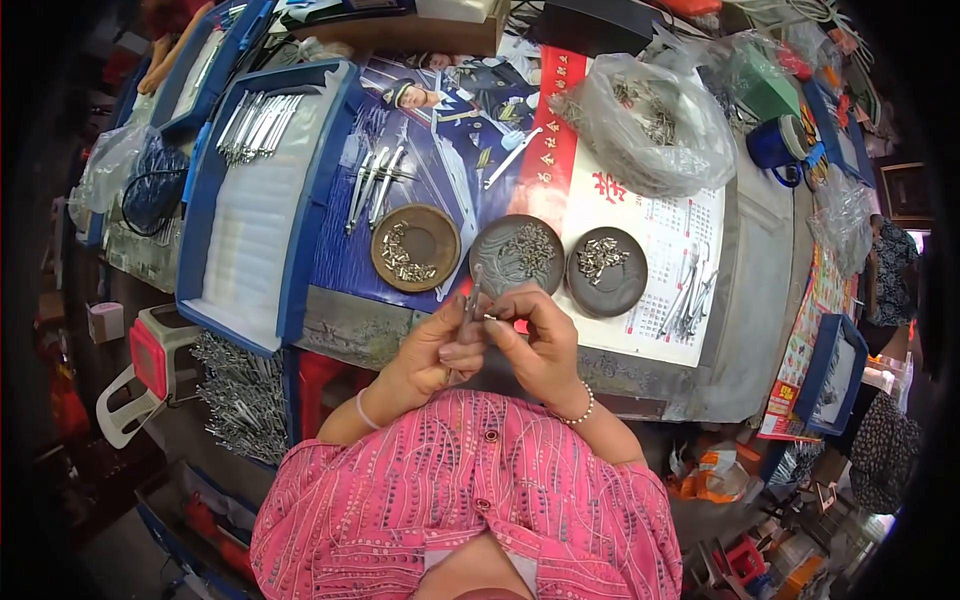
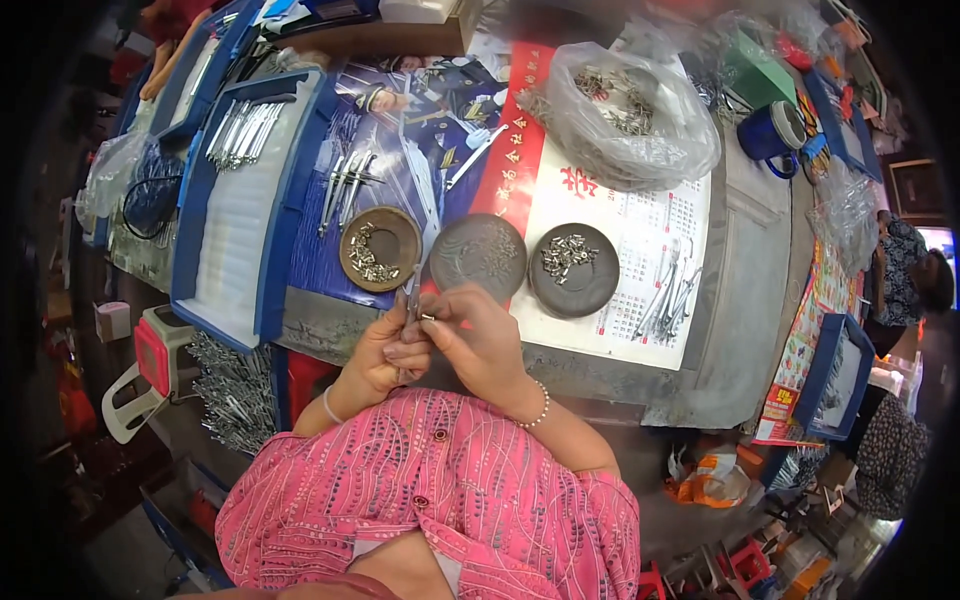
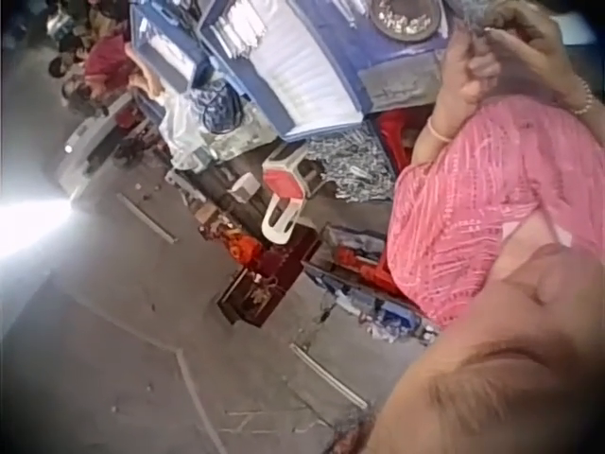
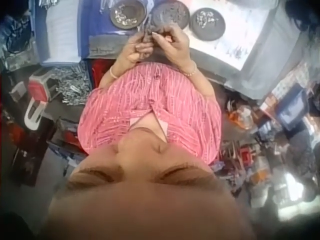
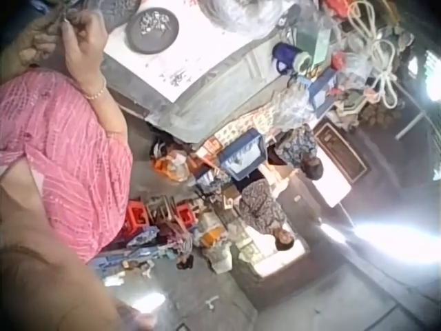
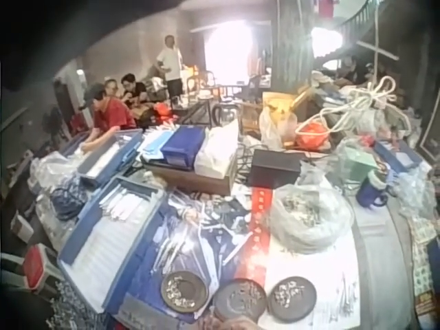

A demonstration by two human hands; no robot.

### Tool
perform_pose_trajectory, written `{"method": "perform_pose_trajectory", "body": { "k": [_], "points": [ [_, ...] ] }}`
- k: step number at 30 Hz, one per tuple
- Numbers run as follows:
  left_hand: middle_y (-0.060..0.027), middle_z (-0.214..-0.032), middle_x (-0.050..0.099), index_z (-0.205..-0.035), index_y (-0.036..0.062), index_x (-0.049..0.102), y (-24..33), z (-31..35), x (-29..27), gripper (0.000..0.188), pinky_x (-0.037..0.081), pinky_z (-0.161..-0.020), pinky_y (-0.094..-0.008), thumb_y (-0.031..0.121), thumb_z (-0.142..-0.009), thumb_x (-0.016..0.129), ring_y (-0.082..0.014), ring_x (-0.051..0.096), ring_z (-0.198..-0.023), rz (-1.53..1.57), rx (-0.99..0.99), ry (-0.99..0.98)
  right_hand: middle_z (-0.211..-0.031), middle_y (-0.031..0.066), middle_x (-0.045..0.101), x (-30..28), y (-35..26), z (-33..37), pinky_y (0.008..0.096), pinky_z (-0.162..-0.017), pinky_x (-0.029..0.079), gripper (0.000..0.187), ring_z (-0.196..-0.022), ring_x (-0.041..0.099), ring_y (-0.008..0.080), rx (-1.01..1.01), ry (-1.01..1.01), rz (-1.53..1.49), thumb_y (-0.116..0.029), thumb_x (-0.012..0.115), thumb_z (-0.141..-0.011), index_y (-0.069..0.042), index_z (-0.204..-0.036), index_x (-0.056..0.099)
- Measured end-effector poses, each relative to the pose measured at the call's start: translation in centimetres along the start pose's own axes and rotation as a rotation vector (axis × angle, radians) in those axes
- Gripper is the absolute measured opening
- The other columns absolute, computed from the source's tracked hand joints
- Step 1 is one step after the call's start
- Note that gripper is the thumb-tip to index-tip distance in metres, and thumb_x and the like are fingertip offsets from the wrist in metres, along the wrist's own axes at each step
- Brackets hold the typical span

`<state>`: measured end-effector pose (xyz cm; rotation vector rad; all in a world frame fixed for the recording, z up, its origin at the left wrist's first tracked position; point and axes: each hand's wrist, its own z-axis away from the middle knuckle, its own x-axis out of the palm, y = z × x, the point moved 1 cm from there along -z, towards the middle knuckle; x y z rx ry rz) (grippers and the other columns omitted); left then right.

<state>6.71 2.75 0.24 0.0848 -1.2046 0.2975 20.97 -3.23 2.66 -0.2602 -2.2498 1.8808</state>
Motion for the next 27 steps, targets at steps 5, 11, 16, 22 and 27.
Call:
{"method": "perform_pose_trajectory", "body": {
  "k": [5,11,16,22,27],
  "points": [
    [-0.0019,-0.073,0.051,-0.104,0.0076,0.051,-0.4,0.0,0.0,0.031,0.031,-0.043,-0.0166,0.033,-0.086,0.056,-0.0039,0.039,-0.046,0.047,0.003,-0.012,-0.086,0.0096,0.055,0.0,0.0,-0.1,0.0262,-0.07,0.043,0.014,-0.077,0.053,0.0172,0.013,0.021,0.027,-0.002,0.062,-0.078,0.001,-0.087,0.052],
    [-0.0043,-0.081,0.053,-0.101,0.0057,0.051,-0.3,-1.1,-0.2,0.029,0.038,-0.052,-0.0196,0.03,-0.086,0.057,-0.0086,0.046,-0.06,0.051,0.098,0.04,-0.094,0.0091,0.049,-0.3,1.1,-0.2,0.0242,-0.074,0.041,0.012,-0.083,0.048,0.0127,0.045,0.038,-0.02,-0.002,0.058,-0.082,0.002,-0.089,0.049],
    [-0.0029,-0.081,0.053,-0.099,0.0061,0.052,-0.1,-1.3,-0.2,0.027,0.037,-0.05,-0.0197,0.03,-0.087,0.055,-0.0078,0.045,-0.057,-0.034,0.133,0.019,-0.096,0.0087,0.048,-0.3,1.3,-0.3,0.0248,-0.076,0.041,0.012,-0.084,0.048,0.0126,0.061,0.056,-0.036,-0.002,0.058,-0.082,0.002,-0.09,0.049],
    [0.0013,-0.07,0.053,-0.1,0.0131,0.055,-0.3,0.1,-0.5,0.027,0.028,-0.038,-0.0173,0.037,-0.086,0.054,-0.0024,0.036,-0.042,0.002,0.006,0.047,-0.095,0.0101,0.049,0.2,1.4,-0.1,0.0257,-0.078,0.041,0.012,-0.086,0.049,0.0147,-0.031,0.002,0.034,-0.001,0.059,-0.08,0.002,-0.089,0.051],
    [0.0019,-0.065,0.045,-0.096,0.0058,0.054,-0.5,0.6,-0.2,0.035,0.024,-0.041,-0.0183,0.039,-0.089,0.047,-0.0023,0.032,-0.04,0.015,0.039,0.121,-0.092,0.0106,0.052,0.5,1.0,-0.3,0.0266,-0.077,0.041,0.013,-0.086,0.051,0.0166,-0.05,0.013,0.029,0.002,0.061,-0.077,0.003,-0.087,0.053]
  ]
}}
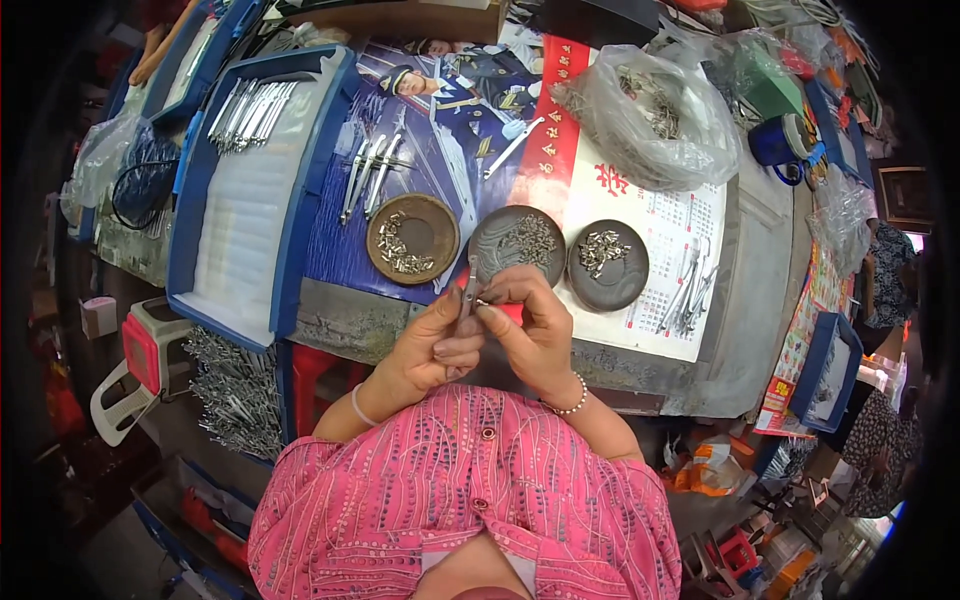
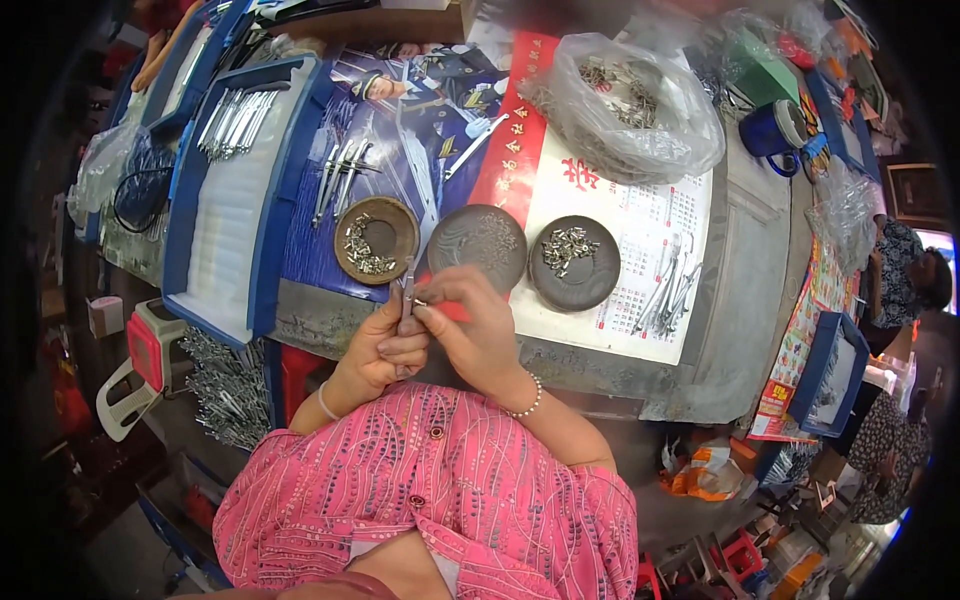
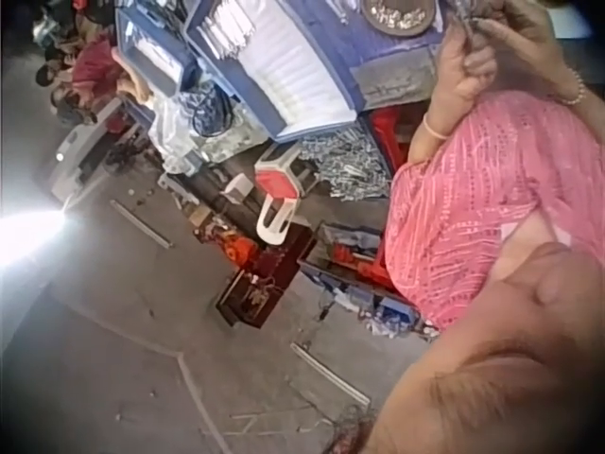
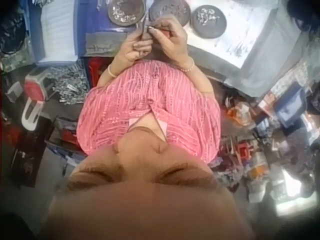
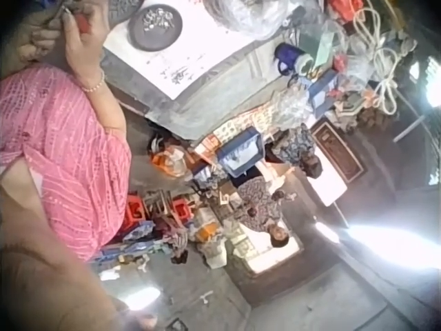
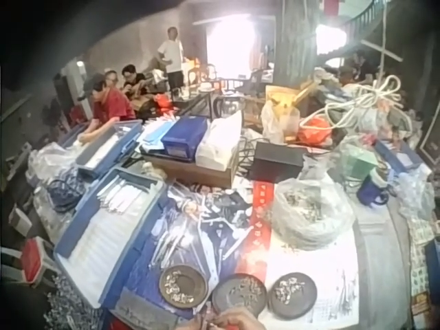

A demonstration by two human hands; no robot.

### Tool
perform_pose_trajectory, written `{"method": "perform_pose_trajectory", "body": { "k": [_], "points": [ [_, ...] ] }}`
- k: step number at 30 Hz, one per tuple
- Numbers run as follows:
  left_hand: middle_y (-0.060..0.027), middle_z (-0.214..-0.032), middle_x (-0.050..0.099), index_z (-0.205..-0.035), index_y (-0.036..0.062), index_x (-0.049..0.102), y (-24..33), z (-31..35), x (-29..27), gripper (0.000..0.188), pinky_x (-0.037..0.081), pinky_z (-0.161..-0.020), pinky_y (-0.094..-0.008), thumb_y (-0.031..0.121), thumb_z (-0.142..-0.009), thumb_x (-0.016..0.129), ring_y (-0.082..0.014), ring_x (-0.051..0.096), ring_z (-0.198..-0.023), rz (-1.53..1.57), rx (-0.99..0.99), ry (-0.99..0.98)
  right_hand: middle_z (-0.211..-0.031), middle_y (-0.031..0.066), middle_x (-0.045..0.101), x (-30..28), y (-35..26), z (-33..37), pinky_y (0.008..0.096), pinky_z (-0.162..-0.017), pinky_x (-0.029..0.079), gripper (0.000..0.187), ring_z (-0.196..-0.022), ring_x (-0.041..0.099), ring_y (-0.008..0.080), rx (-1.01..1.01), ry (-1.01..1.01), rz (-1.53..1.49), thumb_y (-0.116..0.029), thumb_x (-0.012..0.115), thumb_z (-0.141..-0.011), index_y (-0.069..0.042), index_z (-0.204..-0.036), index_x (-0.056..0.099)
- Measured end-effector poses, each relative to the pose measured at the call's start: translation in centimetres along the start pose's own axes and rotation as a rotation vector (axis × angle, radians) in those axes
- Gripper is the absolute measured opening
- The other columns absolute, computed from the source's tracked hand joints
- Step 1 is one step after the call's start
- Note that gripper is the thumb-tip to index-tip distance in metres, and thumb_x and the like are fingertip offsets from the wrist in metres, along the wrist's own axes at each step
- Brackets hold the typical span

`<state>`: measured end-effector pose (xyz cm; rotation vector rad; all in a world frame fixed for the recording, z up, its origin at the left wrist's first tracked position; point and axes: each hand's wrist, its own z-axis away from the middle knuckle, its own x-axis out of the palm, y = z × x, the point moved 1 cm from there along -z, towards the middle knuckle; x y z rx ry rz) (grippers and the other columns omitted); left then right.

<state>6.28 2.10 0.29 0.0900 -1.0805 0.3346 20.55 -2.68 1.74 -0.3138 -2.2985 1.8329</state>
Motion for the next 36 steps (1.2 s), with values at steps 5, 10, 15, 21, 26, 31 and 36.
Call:
{"method": "perform_pose_trajectory", "body": {
  "k": [5,10,15,21,26,31,36],
  "points": [
    [0.0007,-0.068,0.052,-0.102,0.0124,0.053,0.4,-0.6,-0.1,0.029,0.03,-0.037,-0.0188,0.035,-0.085,0.056,-0.0041,0.037,-0.042,-0.101,0.031,-0.096,-0.088,0.0115,0.055,0.0,-0.1,-0.5,0.0272,-0.073,0.043,0.012,-0.083,0.054,0.0185,-0.047,0.027,0.054,0.003,0.063,-0.075,0.003,-0.084,0.055],
    [-0.0002,-0.068,0.05,-0.104,0.0111,0.05,0.8,-0.9,1.1,0.028,0.029,-0.039,-0.0184,0.031,-0.085,0.057,-0.0051,0.037,-0.043,-0.16,0.05,-0.13,-0.085,0.0115,0.057,0.0,-1.1,-1.3,0.0277,-0.069,0.044,0.011,-0.08,0.056,0.0192,-0.061,0.055,0.085,0.003,0.064,-0.073,0.003,-0.08,0.056],
    [-0.0014,-0.067,0.049,-0.103,0.0114,0.046,1.0,-0.8,2.5,0.029,0.029,-0.038,-0.0199,0.029,-0.084,0.059,-0.0074,0.039,-0.043,-0.42,0.048,0.047,-0.083,0.0125,0.059,-0.1,-2.2,-1.5,0.028,-0.068,0.045,0.01,-0.077,0.057,0.0204,-0.059,0.059,0.109,0.006,0.063,-0.07,0.004,-0.077,0.056],
    [-0.0046,-0.07,0.055,-0.099,0.0074,0.052,0.1,-1.2,1.0,0.023,0.036,-0.042,-0.0203,0.026,-0.086,0.057,-0.0102,0.045,-0.047,-0.471,0.204,-0.098,-0.085,0.0149,0.058,-0.5,-2.3,-0.3,0.0292,-0.066,0.046,0.012,-0.078,0.058,0.0252,-0.132,0.074,0.318,0.004,0.063,-0.071,0.003,-0.082,0.058],
    [-0.0037,-0.076,0.059,-0.093,0.0037,0.055,0.5,-0.6,1.4,0.019,0.043,-0.051,-0.0185,0.022,-0.088,0.055,-0.0098,0.055,-0.058,-0.635,0.344,0.003,-0.087,0.0137,0.058,-0.4,-3.5,-0.4,0.0342,-0.067,0.046,0.015,-0.08,0.056,0.03,-0.305,0.033,0.624,-0.001,0.063,-0.073,0.002,-0.087,0.059],
    [-0.0035,-0.077,0.059,-0.094,0.0047,0.053,0.1,-0.6,1.8,0.017,0.044,-0.052,-0.0185,0.021,-0.089,0.053,-0.0098,0.057,-0.061,-0.603,0.349,-0.016,-0.089,0.0154,0.058,-1.0,-2.9,0.1,0.0349,-0.068,0.046,0.017,-0.081,0.057,0.0317,-0.166,0.064,0.448,0.0,0.059,-0.075,0.003,-0.092,0.058],
    [-0.0035,-0.076,0.058,-0.091,0.0059,0.052,0.0,-0.3,1.5,0.016,0.045,-0.054,-0.0214,0.02,-0.087,0.056,-0.0114,0.057,-0.064,-0.64,0.379,-0.112,-0.086,0.0113,0.058,-1.4,-2.2,0.9,0.0274,-0.068,0.047,0.016,-0.078,0.059,0.0179,0.069,-0.091,0.199,-0.001,0.056,-0.081,0.004,-0.096,0.054]
  ]
}}
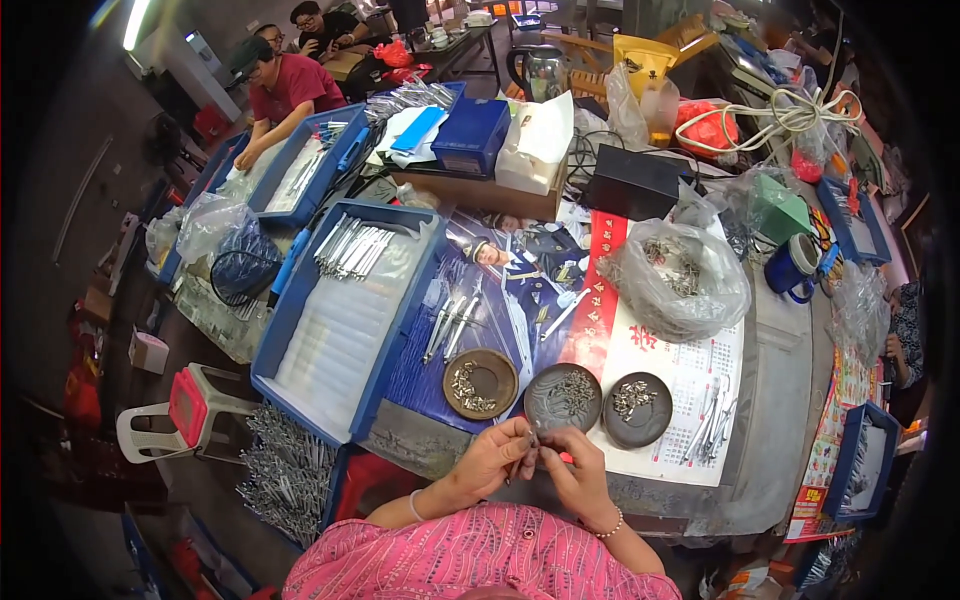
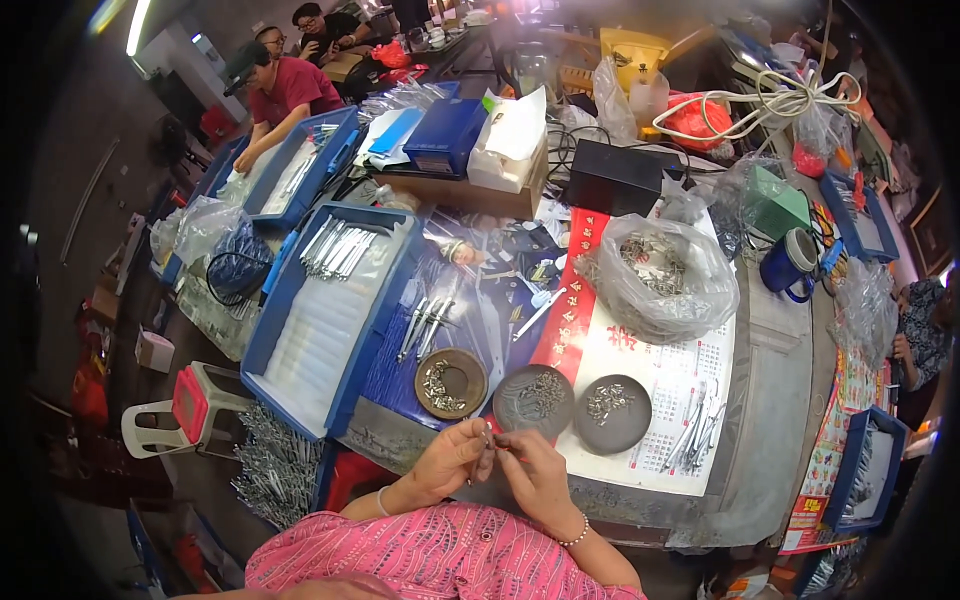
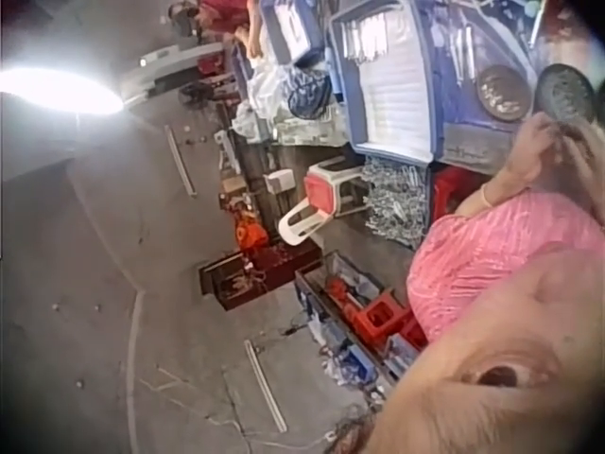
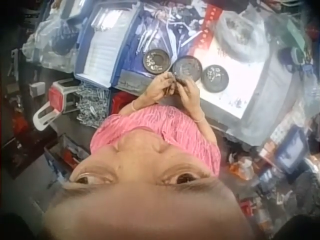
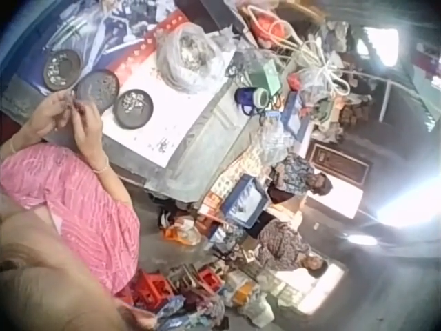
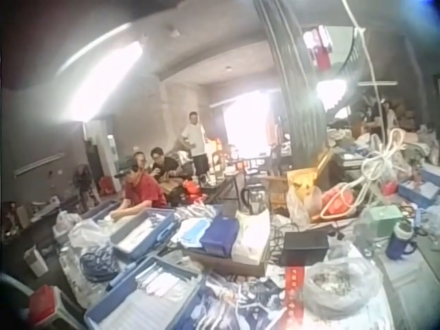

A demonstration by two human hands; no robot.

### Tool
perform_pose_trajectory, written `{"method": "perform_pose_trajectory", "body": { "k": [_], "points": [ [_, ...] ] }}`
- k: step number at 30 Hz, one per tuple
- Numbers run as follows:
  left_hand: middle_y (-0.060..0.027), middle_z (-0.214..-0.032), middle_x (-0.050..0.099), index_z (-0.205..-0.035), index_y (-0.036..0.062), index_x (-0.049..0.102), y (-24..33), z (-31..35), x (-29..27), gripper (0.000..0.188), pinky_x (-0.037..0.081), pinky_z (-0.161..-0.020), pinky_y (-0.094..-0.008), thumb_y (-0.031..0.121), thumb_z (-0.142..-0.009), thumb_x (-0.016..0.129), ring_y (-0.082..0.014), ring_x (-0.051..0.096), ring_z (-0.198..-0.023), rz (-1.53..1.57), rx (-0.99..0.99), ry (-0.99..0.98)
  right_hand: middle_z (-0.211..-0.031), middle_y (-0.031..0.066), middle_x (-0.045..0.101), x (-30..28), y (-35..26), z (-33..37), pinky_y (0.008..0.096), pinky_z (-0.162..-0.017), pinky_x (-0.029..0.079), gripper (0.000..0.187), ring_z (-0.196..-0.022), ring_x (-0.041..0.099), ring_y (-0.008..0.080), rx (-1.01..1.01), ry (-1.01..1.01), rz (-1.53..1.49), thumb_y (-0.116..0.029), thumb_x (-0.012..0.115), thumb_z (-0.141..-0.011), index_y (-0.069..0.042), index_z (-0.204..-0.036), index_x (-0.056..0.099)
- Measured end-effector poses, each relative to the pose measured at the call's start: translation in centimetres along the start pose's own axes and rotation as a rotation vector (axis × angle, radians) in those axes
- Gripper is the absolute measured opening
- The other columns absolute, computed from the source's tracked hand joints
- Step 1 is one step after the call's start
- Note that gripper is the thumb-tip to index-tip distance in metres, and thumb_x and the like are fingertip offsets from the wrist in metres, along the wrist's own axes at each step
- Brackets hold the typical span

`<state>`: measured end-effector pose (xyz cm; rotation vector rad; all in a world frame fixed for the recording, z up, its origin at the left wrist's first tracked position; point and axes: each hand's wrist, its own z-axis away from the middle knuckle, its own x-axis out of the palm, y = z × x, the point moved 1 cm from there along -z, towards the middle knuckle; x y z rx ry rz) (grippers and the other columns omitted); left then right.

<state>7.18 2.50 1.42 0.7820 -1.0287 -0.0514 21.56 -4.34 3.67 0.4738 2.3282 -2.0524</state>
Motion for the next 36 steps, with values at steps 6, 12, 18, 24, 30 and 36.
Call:
{"method": "perform_pose_trajectory", "body": {
  "k": [6,12,18,24,30,36],
  "points": [
    [-0.0028,-0.071,0.058,-0.089,0.0064,0.052,0.3,0.7,0.9,0.01,0.037,-0.049,-0.0165,0.015,-0.087,0.055,-0.0092,0.055,-0.058,-0.19,0.028,-0.009,-0.085,0.0055,0.058,0.5,1.0,0.8,0.0235,-0.07,0.048,0.017,-0.075,0.057,0.0106,0.274,-0.039,-0.488,-0.006,0.051,-0.089,0.005,-0.101,0.051],
    [-0.001,-0.075,0.059,-0.088,0.0065,0.052,1.1,0.8,1.6,0.01,0.035,-0.048,-0.0137,0.016,-0.088,0.056,-0.0046,0.054,-0.061,-0.247,0.003,0.009,-0.091,0.0075,0.055,0.3,0.5,0.3,0.023,-0.067,0.047,0.014,-0.076,0.057,0.0119,0.249,-0.003,-0.53,-0.005,0.052,-0.087,0.005,-0.096,0.054],
    [-0.0007,-0.078,0.059,-0.091,0.0067,0.052,0.8,0.6,1.0,0.009,0.034,-0.048,-0.0139,0.014,-0.088,0.055,-0.0027,0.052,-0.062,-0.286,-0.067,0.051,-0.095,0.0087,0.052,0.3,1.1,-0.2,0.0242,-0.07,0.046,0.007,-0.081,0.053,0.0121,0.17,-0.03,-0.429,-0.001,0.052,-0.085,0.002,-0.091,0.052],
    [-0.0021,-0.077,0.06,-0.092,0.0075,0.052,0.9,0.9,0.7,0.008,0.036,-0.05,-0.0138,0.013,-0.087,0.056,-0.0064,0.055,-0.061,-0.237,-0.069,0.073,-0.094,0.008,0.053,0.9,1.3,0.0,0.0248,-0.068,0.047,0.008,-0.077,0.055,0.0127,0.225,-0.019,-0.541,0.0,0.052,-0.085,0.002,-0.093,0.052],
    [-0.0047,-0.078,0.061,-0.095,0.0048,0.052,1.2,1.0,0.9,0.009,0.04,-0.052,-0.0158,0.008,-0.087,0.054,-0.008,0.056,-0.062,-0.228,-0.004,0.113,-0.086,0.0129,0.056,-1.9,-2.2,0.6,0.0274,-0.066,0.048,0.01,-0.076,0.058,0.0161,0.184,0.156,-0.5,0.001,0.053,-0.084,0.006,-0.093,0.054],
    [-0.0059,-0.077,0.059,-0.093,0.0038,0.051,1.0,0.6,0.5,0.008,0.042,-0.054,-0.0194,0.008,-0.087,0.053,-0.01,0.055,-0.061,-0.231,-0.055,0.126,-0.084,0.0164,0.056,-4.1,-10.1,-0.5,0.0339,-0.062,0.048,0.012,-0.068,0.057,0.023,-0.603,0.107,-0.862,-0.005,0.055,-0.078,0.004,-0.087,0.055]
  ]
}}
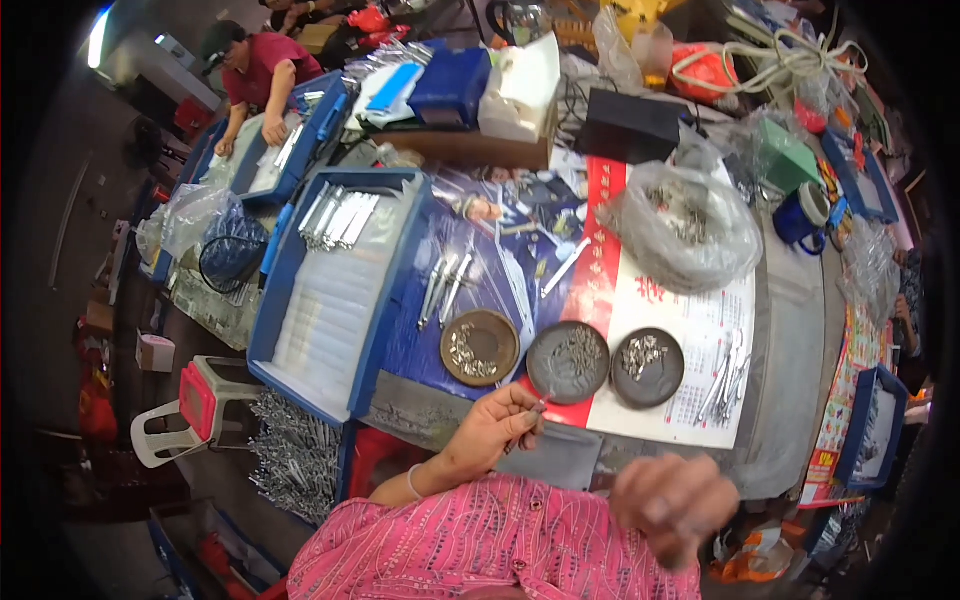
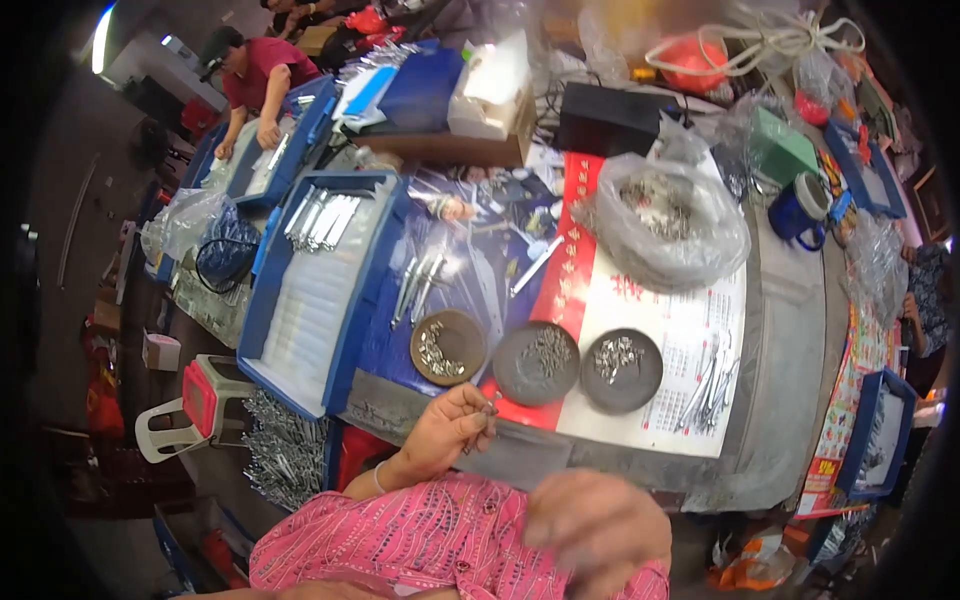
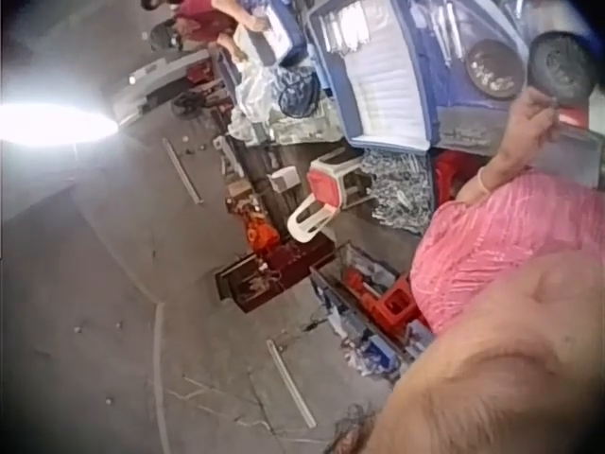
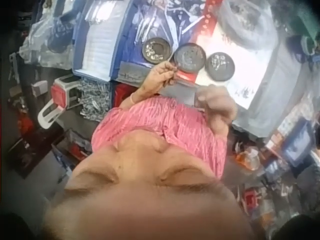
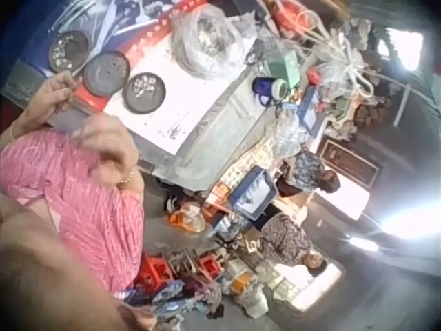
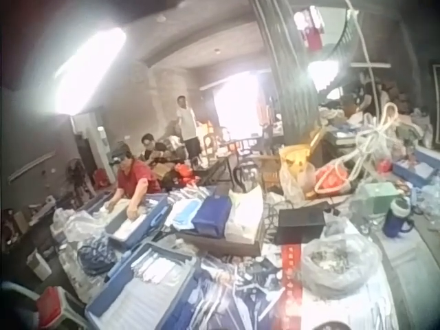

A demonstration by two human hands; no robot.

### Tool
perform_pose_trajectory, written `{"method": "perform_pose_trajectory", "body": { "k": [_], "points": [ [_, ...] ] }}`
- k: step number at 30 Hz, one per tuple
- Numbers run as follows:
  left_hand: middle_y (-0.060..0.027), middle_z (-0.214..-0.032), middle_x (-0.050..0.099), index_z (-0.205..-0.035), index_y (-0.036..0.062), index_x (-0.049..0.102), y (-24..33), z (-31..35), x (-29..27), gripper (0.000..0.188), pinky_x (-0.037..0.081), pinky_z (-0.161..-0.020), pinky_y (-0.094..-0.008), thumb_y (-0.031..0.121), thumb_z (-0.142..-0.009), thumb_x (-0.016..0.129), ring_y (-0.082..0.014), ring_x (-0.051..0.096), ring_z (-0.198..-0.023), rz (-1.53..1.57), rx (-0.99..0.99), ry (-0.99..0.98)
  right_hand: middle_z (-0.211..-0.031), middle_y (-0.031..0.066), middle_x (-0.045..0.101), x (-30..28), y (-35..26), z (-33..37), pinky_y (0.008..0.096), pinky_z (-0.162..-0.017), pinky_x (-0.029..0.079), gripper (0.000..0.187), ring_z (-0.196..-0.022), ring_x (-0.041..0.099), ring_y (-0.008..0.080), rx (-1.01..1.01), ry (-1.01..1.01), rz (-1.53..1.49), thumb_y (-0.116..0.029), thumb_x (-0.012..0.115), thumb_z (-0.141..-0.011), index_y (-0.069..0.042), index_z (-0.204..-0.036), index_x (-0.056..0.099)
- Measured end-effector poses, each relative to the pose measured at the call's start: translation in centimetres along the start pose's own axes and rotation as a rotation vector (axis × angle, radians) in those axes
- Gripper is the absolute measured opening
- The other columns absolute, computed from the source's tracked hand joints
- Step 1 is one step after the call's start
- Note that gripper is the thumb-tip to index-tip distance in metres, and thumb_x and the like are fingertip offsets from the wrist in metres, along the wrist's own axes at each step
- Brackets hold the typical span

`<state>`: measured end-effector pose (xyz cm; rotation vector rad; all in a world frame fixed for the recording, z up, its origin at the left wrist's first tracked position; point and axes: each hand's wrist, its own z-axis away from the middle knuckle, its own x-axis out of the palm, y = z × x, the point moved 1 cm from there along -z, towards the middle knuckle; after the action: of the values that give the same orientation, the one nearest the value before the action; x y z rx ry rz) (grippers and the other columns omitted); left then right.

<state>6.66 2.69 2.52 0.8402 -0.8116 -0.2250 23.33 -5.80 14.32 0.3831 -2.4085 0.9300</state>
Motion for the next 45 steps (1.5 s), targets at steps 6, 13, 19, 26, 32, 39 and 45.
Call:
{"method": "perform_pose_trajectory", "body": {
  "k": [6,13,19,26,32,39,45],
  "points": [
    [-0.0048,-0.076,0.059,-0.094,0.0042,0.051,0.6,-0.1,1.4,0.009,0.042,-0.053,-0.0176,0.011,-0.087,0.054,-0.0086,0.055,-0.061,0.067,-0.007,-0.068,-0.081,-0.0003,0.054,3.7,-2.8,-3.0,0.026,-0.047,0.038,0.027,-0.055,0.048,0.0127,-0.171,-0.096,0.076,-0.016,0.06,-0.083,-0.021,-0.11,0.054],
    [-0.0056,-0.076,0.059,-0.094,0.0041,0.051,0.2,0.0,0.7,0.01,0.041,-0.051,-0.0179,0.01,-0.087,0.054,-0.0094,0.055,-0.06,0.082,-0.027,-0.07,-0.096,-0.0036,0.048,2.8,-2.4,-2.6,0.0341,-0.057,0.043,0.015,-0.065,0.05,0.0187,-0.125,-0.18,0.072,-0.012,0.058,-0.082,-0.017,-0.096,0.052],
    [-0.0085,-0.075,0.058,-0.093,0.0042,0.049,0.3,-0.5,0.5,0.011,0.041,-0.05,-0.0215,0.009,-0.085,0.055,-0.0125,0.052,-0.056,0.109,-0.025,-0.062,-0.09,-0.0034,0.048,2.9,-2.4,-2.7,0.0342,-0.057,0.042,0.017,-0.067,0.05,0.0182,-0.253,-0.119,0.123,-0.016,0.061,-0.079,-0.017,-0.093,0.05],
    [-0.0078,-0.072,0.057,-0.091,0.0052,0.05,1.3,-1.0,0.3,0.013,0.038,-0.046,-0.0218,0.013,-0.085,0.058,-0.0119,0.049,-0.053,0.171,0.069,-0.007,-0.079,0.0104,0.057,-5.1,-0.3,-2.4,0.0247,-0.054,0.043,0.012,-0.063,0.055,0.0142,0.059,-0.173,1.318,0.008,0.049,-0.076,0.004,-0.086,0.054],
    [-0.0076,-0.071,0.056,-0.09,0.0053,0.05,1.6,-1.3,0.8,0.013,0.037,-0.046,-0.022,0.014,-0.084,0.058,-0.0118,0.046,-0.051,0.161,0.074,-0.032,-0.077,0.0109,0.06,-21.3,3.6,-9.5,0.0271,-0.065,0.045,0.01,-0.072,0.058,0.0161,0.325,0.129,1.483,-0.005,0.056,-0.08,0.002,-0.087,0.058],
    [-0.0069,-0.073,0.056,-0.092,0.004,0.05,1.4,-1.7,0.2,0.007,0.037,-0.047,-0.0229,0.007,-0.086,0.053,-0.0118,0.047,-0.053,0.15,0.08,0.001,-0.08,0.0165,0.064,-29.2,10.4,-13.5,0.0382,-0.062,0.051,0.014,-0.072,0.064,0.0291,0.499,-0.639,2.317,-0.009,0.052,-0.075,-0.006,-0.076,0.065],
    [-0.0073,-0.076,0.055,-0.091,0.0025,0.051,1.1,-1.6,0.0,0.005,0.039,-0.049,-0.0211,0.006,-0.087,0.052,-0.011,0.049,-0.058,0.128,0.047,-0.028,-0.075,0.0145,0.065,-29.6,11.5,-14.5,0.0362,-0.059,0.051,0.015,-0.071,0.065,0.0261,0.434,-0.956,2.343,-0.011,0.052,-0.075,-0.008,-0.071,0.067]
  ]
}}
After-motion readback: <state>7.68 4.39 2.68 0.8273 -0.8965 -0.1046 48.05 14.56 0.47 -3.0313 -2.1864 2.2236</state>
